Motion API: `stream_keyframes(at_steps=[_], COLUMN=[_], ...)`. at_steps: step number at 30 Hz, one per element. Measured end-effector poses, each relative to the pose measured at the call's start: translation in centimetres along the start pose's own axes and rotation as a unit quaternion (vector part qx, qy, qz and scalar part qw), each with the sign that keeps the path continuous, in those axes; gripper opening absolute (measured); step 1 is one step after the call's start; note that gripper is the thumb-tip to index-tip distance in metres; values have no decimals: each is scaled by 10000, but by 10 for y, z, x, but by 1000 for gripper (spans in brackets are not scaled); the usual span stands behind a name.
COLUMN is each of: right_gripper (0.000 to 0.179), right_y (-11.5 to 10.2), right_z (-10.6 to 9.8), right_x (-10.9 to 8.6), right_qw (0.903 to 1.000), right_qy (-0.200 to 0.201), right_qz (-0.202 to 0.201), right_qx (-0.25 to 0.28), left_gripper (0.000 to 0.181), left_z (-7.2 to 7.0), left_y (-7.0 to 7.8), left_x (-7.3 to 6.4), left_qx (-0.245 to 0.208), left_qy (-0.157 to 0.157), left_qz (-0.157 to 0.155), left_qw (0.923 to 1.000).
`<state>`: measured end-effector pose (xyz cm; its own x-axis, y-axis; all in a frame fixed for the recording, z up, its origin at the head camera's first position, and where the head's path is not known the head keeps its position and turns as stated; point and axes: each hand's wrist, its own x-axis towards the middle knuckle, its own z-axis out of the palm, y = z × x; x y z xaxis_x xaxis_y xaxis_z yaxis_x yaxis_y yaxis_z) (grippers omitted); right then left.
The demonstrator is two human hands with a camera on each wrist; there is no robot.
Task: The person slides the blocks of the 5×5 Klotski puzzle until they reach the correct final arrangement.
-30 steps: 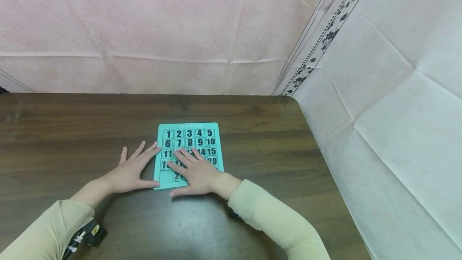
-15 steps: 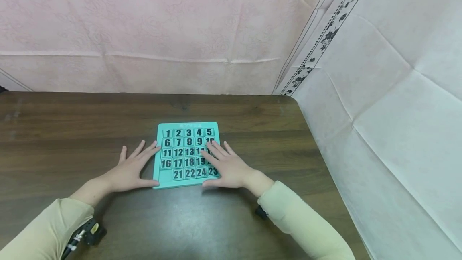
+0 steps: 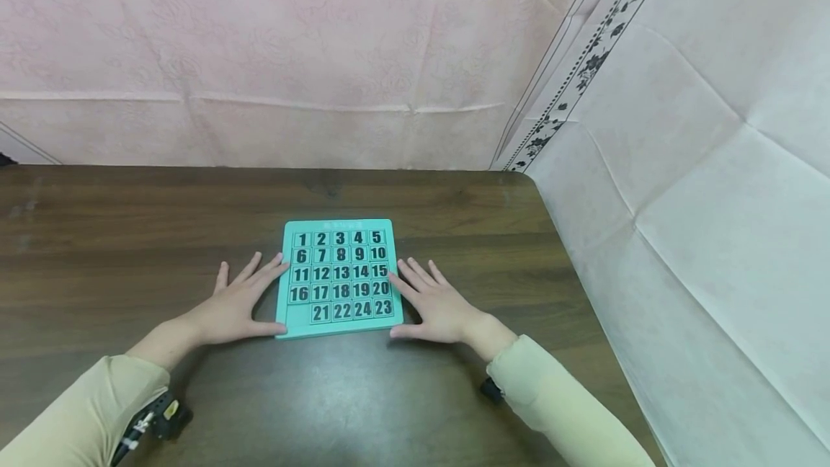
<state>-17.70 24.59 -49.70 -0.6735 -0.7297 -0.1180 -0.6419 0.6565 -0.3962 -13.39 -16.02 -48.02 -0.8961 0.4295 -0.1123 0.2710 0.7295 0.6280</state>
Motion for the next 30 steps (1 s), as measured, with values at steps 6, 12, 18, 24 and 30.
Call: stream_keyframes(at_steps=[6,12,18,24,30], right_gripper=[99,100,99,99,97], right_y=[12,9,2,-2,1], right_z=[13,14,13,12,17], right_x=[-9,-15,-18,-19,-21], right_qw=[9994,9996,9998,9997,9992], right_qy=[49,-99,-110,-132,-130], right_qz=[-63,-55,-140,-180,-293], right_qx=[-330,-277,-48,52,-245], left_gripper=[112,111,111,111,112], left_z=[2,1,1,1,1], left_y=[-3,1,1,2,0], left_x=[-2,-2,-1,0,0], left_qx=[-6,4,40,52,85], left_qy=[107,-24,-56,-44,-35], left_qz=[66,-64,-80,-54,-44], left_qw=[9999,10000,9999,10000,9999])
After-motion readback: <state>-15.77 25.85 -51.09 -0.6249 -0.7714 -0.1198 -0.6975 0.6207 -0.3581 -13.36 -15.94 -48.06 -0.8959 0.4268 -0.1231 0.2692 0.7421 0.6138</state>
